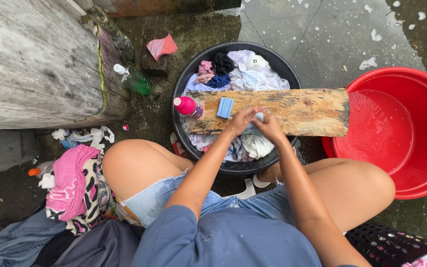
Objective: The person washes clothes by rubbing them with soap, scrubbing each garment by hand over a wooden board, and lathering them in a washbasin.
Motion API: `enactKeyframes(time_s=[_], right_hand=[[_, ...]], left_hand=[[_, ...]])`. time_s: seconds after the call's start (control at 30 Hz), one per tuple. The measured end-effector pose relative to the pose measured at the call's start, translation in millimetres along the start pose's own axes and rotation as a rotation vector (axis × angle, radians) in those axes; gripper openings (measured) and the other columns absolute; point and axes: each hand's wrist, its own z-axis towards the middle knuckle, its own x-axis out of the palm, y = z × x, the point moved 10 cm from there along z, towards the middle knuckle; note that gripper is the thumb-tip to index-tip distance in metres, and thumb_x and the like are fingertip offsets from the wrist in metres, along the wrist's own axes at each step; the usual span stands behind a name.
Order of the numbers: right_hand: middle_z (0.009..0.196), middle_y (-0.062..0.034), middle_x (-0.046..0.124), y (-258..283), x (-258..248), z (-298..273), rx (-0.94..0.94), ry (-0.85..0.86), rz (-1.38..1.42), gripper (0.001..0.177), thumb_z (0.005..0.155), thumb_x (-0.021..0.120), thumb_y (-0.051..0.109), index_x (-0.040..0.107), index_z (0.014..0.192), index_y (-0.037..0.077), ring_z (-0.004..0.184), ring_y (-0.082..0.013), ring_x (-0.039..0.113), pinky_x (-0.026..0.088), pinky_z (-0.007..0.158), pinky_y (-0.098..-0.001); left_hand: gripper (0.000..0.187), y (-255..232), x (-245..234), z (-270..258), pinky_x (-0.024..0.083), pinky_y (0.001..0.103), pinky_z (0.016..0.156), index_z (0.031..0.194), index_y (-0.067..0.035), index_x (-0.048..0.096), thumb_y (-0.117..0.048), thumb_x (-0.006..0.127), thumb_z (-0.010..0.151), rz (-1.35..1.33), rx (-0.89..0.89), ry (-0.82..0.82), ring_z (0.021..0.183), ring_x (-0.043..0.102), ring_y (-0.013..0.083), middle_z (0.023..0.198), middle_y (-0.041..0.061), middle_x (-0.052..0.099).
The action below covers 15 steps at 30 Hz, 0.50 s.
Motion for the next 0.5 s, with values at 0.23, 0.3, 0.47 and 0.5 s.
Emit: enactKeyframes(time_s=[0.23, 0.3, 0.47, 0.5], right_hand=[[0.068, -0.0015, 0.061, -10, -13, -3, -0.136, -0.242, 0.768, 0.042, 0.100, 0.065, 0.043, 0.064, 0.079, 0.007, 0.058, -0.0112, 0.057, 0.048, 0.056, -0.0263], [0.063, 0.0019, 0.053, -27, 32, 9, -0.322, -0.221, 1.292, 0.051, 0.104, 0.060, 0.048, 0.056, 0.071, 0.010, 0.056, -0.0107, 0.052, 0.046, 0.059, -0.0262], [0.063, 0.0037, 0.053, -75, 69, 25, -0.081, -0.252, 1.354, 0.049, 0.105, 0.060, 0.044, 0.057, 0.071, 0.009, 0.056, -0.0093, 0.050, 0.044, 0.059, -0.0254], [0.064, 0.0037, 0.054, -79, 63, 25, -0.019, -0.267, 1.301, 0.047, 0.105, 0.061, 0.042, 0.059, 0.072, 0.008, 0.056, -0.0089, 0.051, 0.044, 0.059, -0.0252]], left_hand=[[0.025, -75, -3, -39, 0.055, 0.027, 0.078, 0.107, -0.006, 0.073, -0.027, 0.076, 0.093, -0.591, -0.029, -0.239, 0.085, 0.068, 0.0101, 0.098, 0.010, 0.074], [0.020, -93, 21, -48, 0.054, 0.028, 0.072, 0.090, -0.007, 0.073, -0.026, 0.077, 0.093, -0.407, 0.039, -0.345, 0.072, 0.067, 0.0113, 0.082, 0.009, 0.073], [0.033, -45, -28, -41, 0.046, 0.031, 0.052, 0.072, -0.006, 0.069, -0.026, 0.072, 0.098, -0.070, -0.174, -0.623, 0.052, 0.056, 0.0126, 0.060, 0.006, 0.067], [0.029, -63, -1, -48, 0.046, 0.032, 0.054, 0.075, -0.006, 0.068, -0.025, 0.071, 0.096, -0.110, -0.019, -0.559, 0.054, 0.056, 0.0129, 0.062, 0.006, 0.065]])
